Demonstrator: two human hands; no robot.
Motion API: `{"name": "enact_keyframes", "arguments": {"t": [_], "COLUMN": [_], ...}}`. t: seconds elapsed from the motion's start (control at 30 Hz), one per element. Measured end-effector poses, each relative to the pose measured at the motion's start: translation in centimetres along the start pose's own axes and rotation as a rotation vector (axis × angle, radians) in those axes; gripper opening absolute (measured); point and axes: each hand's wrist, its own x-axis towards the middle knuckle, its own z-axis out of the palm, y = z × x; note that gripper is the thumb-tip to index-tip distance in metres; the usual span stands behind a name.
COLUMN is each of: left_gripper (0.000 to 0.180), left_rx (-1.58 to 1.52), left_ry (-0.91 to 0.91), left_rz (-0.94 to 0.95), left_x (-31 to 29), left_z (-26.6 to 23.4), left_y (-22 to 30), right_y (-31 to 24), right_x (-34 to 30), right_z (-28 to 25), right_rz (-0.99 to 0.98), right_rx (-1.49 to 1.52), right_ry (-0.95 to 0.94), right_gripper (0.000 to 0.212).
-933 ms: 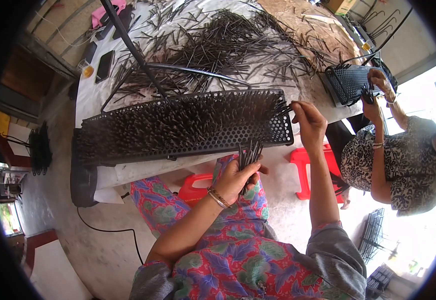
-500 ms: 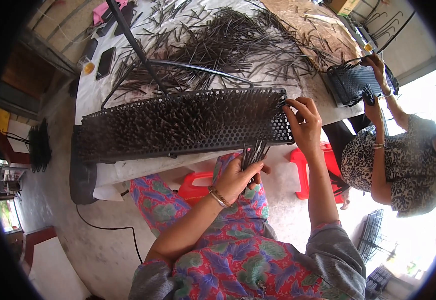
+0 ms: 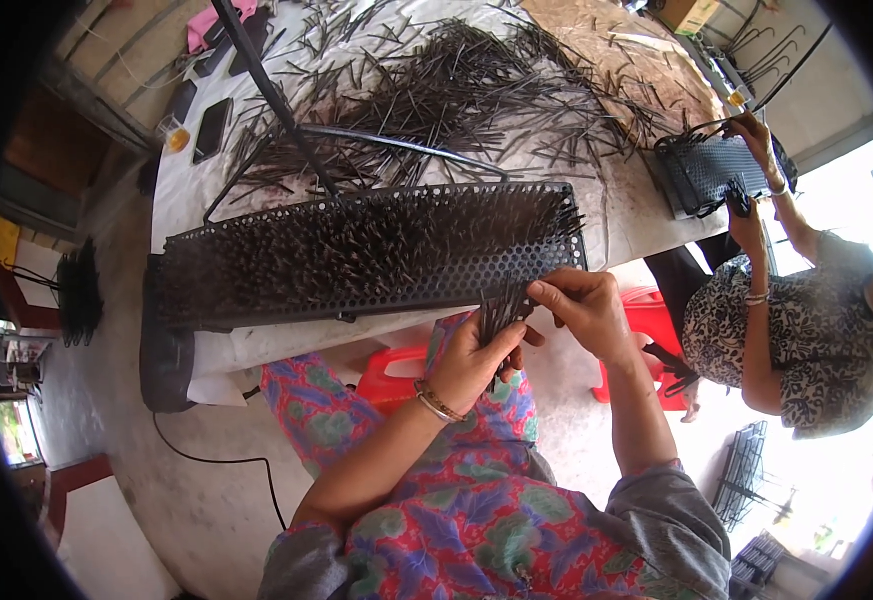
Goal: The person inserts thin metal wires by hand into a perforated metal sheet, which is used as an assembly jig.
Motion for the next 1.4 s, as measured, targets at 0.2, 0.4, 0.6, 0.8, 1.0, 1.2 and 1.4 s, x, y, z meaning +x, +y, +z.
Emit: {"name": "enact_keyframes", "arguments": {"t": [0.2, 0.4, 0.6, 0.8, 1.0, 1.2, 1.4], "left_gripper": [0.02, 0.017, 0.021, 0.02, 0.02, 0.019, 0.023], "left_rx": [-0.06, -0.082, -0.038, -0.107, -0.024, -0.08, -0.069], "left_ry": [0.086, 0.075, 0.041, 0.069, 0.025, 0.058, 0.041], "left_rz": [-0.046, -0.108, -0.186, -0.213, -0.202, -0.225, -0.205], "left_x": [0.2, 0.8, 0.6, 0.9, 1.0, 0.8, 1.1], "left_z": [-0.2, 0.2, -0.8, -0.5, -0.6, -0.3, -0.4], "left_y": [-0.3, -0.1, 0.0, 0.2, -0.1, 0.3, 0.3], "right_y": [-1.5, -1.7, -0.7, -0.1, 0.1, 1.1, 0.8], "right_x": [0.2, 4.5, 6.3, 6.4, 6.1, 6.5, 6.3], "right_z": [-2.9, -5.2, -4.1, -3.7, -3.3, -2.7, -2.1], "right_rz": [-0.075, -0.465, -0.577, -0.683, -0.664, -0.787, -0.753], "right_rx": [0.151, -0.3, -0.461, -0.534, -0.51, -0.622, -0.609], "right_ry": [0.357, 0.668, 0.539, 0.561, 0.574, 0.446, 0.501], "right_gripper": [0.012, 0.008, 0.009, 0.008, 0.006, 0.009, 0.013]}}
